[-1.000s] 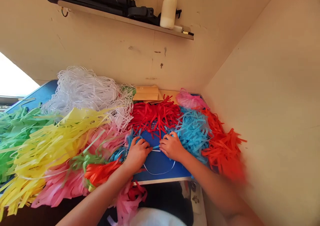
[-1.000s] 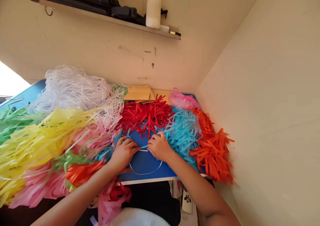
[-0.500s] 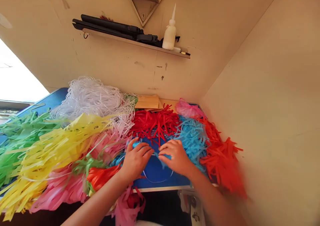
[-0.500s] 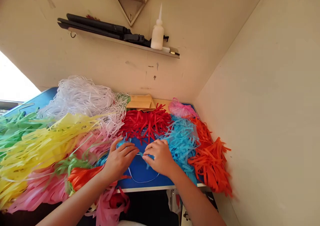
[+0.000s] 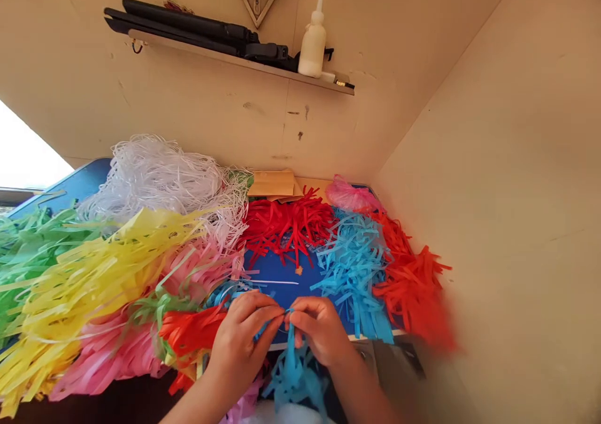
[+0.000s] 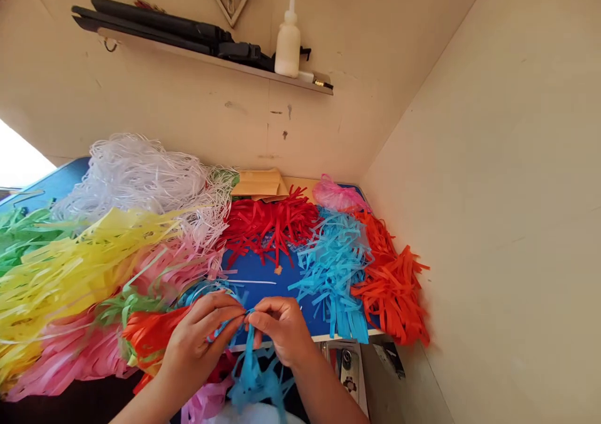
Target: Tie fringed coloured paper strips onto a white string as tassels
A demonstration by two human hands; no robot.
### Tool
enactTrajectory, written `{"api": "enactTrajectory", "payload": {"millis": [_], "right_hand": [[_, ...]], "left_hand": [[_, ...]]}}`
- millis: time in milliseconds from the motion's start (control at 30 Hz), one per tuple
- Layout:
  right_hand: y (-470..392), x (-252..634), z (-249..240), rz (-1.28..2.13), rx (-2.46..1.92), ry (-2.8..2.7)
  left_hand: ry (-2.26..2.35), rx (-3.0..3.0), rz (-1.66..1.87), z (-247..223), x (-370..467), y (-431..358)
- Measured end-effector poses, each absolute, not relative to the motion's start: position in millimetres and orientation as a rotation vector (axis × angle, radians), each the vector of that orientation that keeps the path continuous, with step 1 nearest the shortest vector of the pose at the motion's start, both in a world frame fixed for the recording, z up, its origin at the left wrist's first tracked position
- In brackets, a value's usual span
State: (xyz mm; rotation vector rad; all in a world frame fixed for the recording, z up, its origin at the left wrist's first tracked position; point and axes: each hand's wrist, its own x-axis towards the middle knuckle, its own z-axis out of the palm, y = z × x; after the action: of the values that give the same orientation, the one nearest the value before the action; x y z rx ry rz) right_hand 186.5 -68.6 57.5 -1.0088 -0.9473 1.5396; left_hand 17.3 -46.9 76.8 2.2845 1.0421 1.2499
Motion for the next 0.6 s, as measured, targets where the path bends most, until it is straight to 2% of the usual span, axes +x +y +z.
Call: {"api": "enactTrajectory", "payload": {"millis": [200,367,433,500,600], "right_hand": [[-77.5,169.8,45.9,1.458,-0.979,-0.697],[-66.1,177.7,43.2,1.376,-1.051,-0.976],[-42.2,195.9,41.1,1.139,-1.315,-1.299],[-8.5,221.3,37.6,0.608,-1.773,-1.616],[38.7,256.7,28.3,0.344,-1.990,-1.678]], "left_hand": [[1.097,1.970,1.169,74.9,25.5,-58.0],[1.066,1.849,1.178,70.7,23.6,-56.2],[1.101,1.753,1.199,67.7,20.4,-55.2],[1.155,1.559,1.194,66.6,17.5,-55.7],[1.092,1.155,1.063,68.5,16.9,-59.2]]}}
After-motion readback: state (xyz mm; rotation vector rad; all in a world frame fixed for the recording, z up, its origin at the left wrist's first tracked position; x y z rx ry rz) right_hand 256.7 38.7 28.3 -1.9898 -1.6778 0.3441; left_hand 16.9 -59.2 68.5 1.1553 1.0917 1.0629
